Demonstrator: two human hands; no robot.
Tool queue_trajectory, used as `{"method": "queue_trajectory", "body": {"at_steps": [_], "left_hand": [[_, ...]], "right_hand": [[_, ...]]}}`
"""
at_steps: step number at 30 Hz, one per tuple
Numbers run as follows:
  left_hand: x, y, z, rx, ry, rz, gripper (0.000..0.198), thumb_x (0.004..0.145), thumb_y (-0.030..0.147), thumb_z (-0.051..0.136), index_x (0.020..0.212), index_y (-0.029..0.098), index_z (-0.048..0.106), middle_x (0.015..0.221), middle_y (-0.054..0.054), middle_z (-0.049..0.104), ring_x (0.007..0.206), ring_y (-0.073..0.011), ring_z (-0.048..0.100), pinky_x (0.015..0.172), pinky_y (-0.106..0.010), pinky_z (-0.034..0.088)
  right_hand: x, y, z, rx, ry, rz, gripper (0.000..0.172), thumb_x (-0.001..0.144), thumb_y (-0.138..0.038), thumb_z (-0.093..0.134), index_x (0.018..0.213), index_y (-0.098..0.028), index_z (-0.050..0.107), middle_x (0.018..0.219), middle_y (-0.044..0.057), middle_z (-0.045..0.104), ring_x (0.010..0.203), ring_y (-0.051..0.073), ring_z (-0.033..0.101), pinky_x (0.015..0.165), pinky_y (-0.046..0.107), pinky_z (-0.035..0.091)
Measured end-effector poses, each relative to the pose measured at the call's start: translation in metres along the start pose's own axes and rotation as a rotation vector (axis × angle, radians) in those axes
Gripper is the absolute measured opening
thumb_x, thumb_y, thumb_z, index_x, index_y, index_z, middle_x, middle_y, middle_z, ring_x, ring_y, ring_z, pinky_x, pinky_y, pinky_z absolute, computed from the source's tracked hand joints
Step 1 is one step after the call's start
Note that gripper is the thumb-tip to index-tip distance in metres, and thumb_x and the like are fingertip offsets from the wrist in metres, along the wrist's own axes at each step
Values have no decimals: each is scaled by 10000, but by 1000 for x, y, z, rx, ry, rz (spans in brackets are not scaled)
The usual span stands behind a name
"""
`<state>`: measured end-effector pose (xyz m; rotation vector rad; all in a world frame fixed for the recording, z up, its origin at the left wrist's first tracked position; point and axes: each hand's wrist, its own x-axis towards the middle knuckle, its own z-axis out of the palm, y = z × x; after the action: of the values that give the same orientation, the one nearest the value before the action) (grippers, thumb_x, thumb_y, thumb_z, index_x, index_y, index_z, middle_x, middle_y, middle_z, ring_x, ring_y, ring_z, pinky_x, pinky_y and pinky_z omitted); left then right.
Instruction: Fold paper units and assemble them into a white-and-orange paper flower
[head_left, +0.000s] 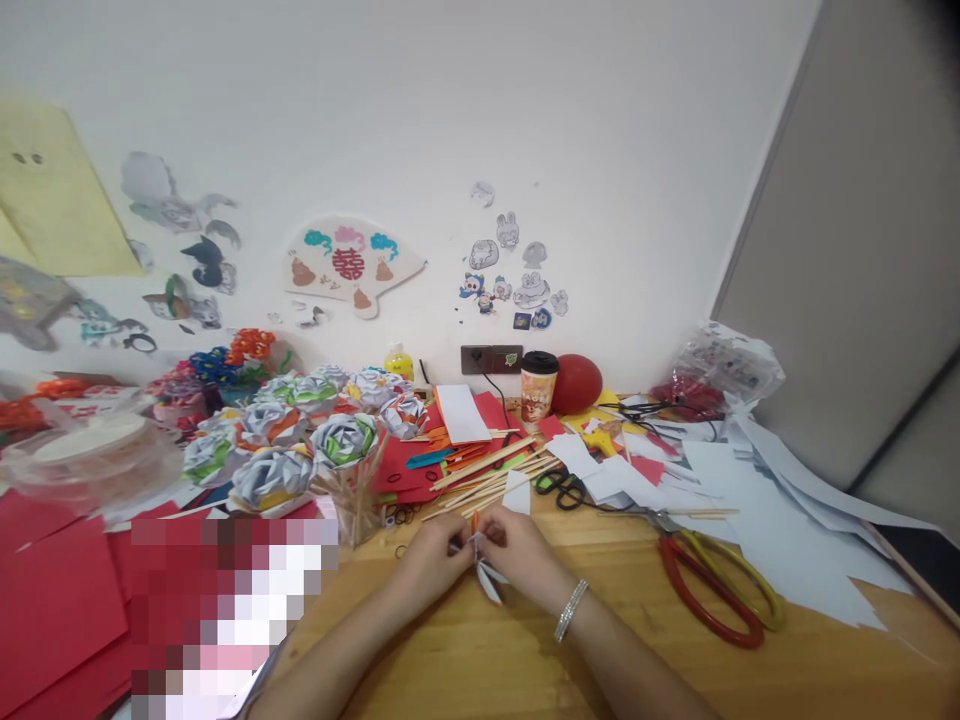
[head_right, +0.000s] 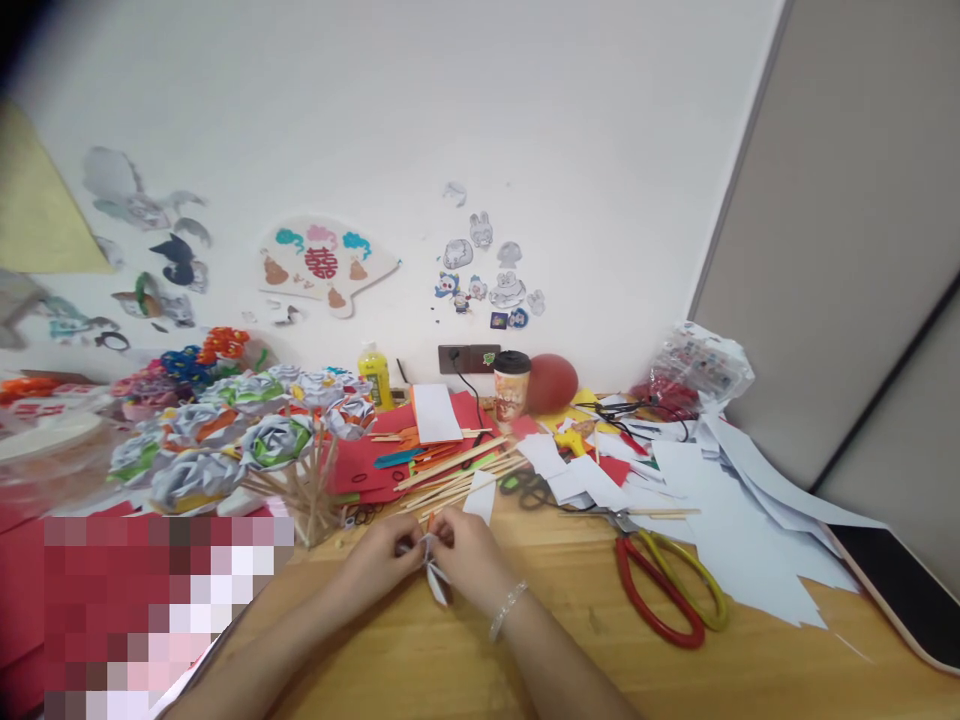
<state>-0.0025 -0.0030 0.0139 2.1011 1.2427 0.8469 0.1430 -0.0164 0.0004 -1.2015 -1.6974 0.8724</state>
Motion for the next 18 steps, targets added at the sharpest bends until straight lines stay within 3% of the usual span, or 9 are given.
{"method": "queue_trajectory", "body": {"at_steps": [2,6,10,13,18], "left_hand": [[-1,2,-5,-231,-77,-104,116,674,271,554,637,161,564,612,5,601,590,-148,548,544,-227,382],[1,1,-15,-662,-114,-311,328,714,387,569,961,171,558,724,-4,647,618,-149,602,548,-237,424],[6,-8,-13,-605,-165,-238,346,605,398,698,784,119,599,722,-32,665,629,-144,611,564,-227,451],[9,-17,-5,-546,-127,-257,366,614,461,662,743,143,534,550,21,613,430,-112,558,398,-203,423],[10,-22,4,-509,-23,-276,355,621,465,638,661,184,424,434,92,499,261,-55,415,242,-148,306]], "right_hand": [[-1,-3,-3,-3,-32,-19,122,701,-74,526,689,-176,591,613,-24,584,588,126,549,548,209,408],[-3,-12,-8,-166,16,-194,155,693,-34,558,653,-175,610,696,3,591,715,144,549,644,227,409],[-3,-13,-6,-223,-17,-236,176,712,-48,571,785,-188,651,797,26,610,783,157,557,701,247,423],[-3,-9,-4,-230,-53,-224,223,721,-69,585,886,-201,656,840,28,634,794,157,572,720,250,435],[-5,-6,-1,-473,4,-424,162,779,-75,525,770,-171,655,736,42,641,758,165,548,666,240,420]]}}
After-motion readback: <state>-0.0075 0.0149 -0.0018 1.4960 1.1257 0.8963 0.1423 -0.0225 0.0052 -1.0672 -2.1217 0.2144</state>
